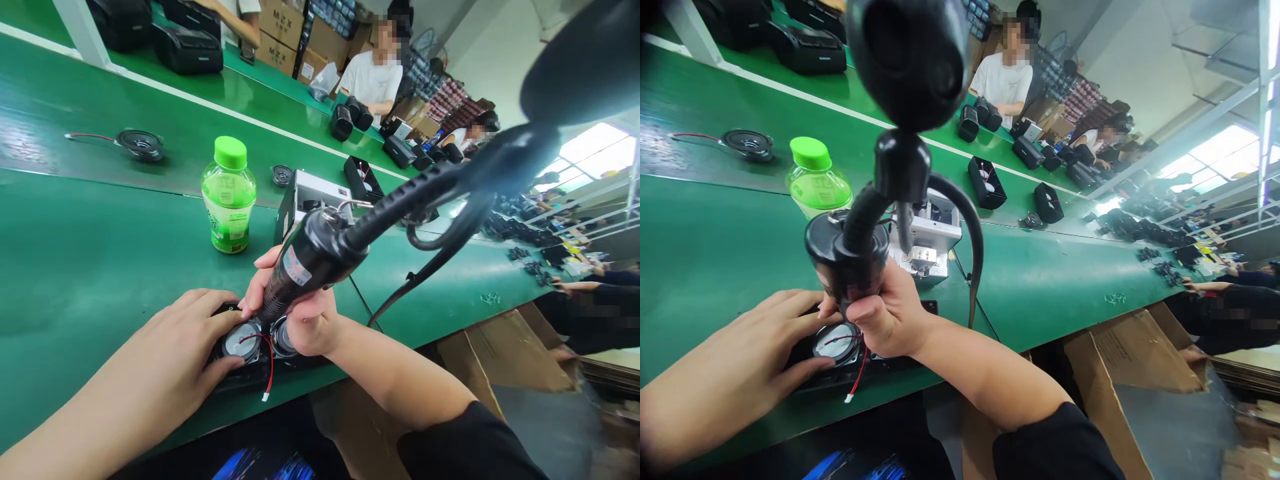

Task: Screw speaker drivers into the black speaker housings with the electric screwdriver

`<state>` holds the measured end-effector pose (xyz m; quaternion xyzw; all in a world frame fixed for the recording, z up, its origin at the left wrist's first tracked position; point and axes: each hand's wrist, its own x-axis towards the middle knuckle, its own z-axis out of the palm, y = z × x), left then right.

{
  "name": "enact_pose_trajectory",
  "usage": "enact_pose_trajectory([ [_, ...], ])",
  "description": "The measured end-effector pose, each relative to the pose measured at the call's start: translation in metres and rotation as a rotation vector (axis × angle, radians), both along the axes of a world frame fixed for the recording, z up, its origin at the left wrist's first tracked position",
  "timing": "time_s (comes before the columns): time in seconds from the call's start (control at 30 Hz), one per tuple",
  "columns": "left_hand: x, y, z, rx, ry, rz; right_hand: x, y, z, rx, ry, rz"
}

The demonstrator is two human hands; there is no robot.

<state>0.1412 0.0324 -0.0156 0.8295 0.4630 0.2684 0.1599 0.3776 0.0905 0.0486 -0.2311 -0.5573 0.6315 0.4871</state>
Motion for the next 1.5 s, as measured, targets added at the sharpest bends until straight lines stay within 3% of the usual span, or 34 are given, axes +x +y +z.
enact_pose_trajectory([
  [0.1,-0.001,-0.001,-0.005,0.056,0.014,0.003,0.002,-0.001,0.014,0.023,0.069,-0.086],
  [0.2,-0.003,-0.003,-0.011,0.103,0.033,0.018,0.021,-0.002,0.047,0.105,0.198,-0.26],
  [0.3,-0.007,-0.003,-0.017,0.119,0.043,-0.003,0.05,0.005,0.083,0.246,0.194,-0.42],
  [0.37,-0.01,-0.002,-0.02,0.116,0.048,-0.015,0.063,0.015,0.093,0.342,0.149,-0.472],
  [0.5,-0.016,-0.001,-0.025,0.093,0.08,-0.02,0.06,0.042,0.077,0.447,0.16,-0.512],
  [0.63,-0.019,-0.003,-0.028,0.1,0.106,-0.016,0.046,0.055,0.056,0.425,0.125,-0.473],
  [0.83,-0.014,0.0,-0.024,0.147,0.099,-0.018,0.046,0.06,0.055,0.319,0.095,-0.577],
  [1.0,-0.005,-0.001,-0.013,0.084,0.104,-0.002,0.054,0.019,0.073,0.266,0.135,-0.583],
  [1.13,-0.001,-0.001,0.0,-0.071,0.125,0.011,0.063,-0.036,0.086,0.172,0.153,-0.353],
  [1.27,0.0,0.003,0.011,-0.155,0.126,-0.025,0.054,-0.065,0.074,0.078,0.144,-0.199],
  [1.5,0.002,0.001,0.02,-0.154,0.095,-0.045,0.029,-0.065,0.046,0.064,0.151,-0.13],
])
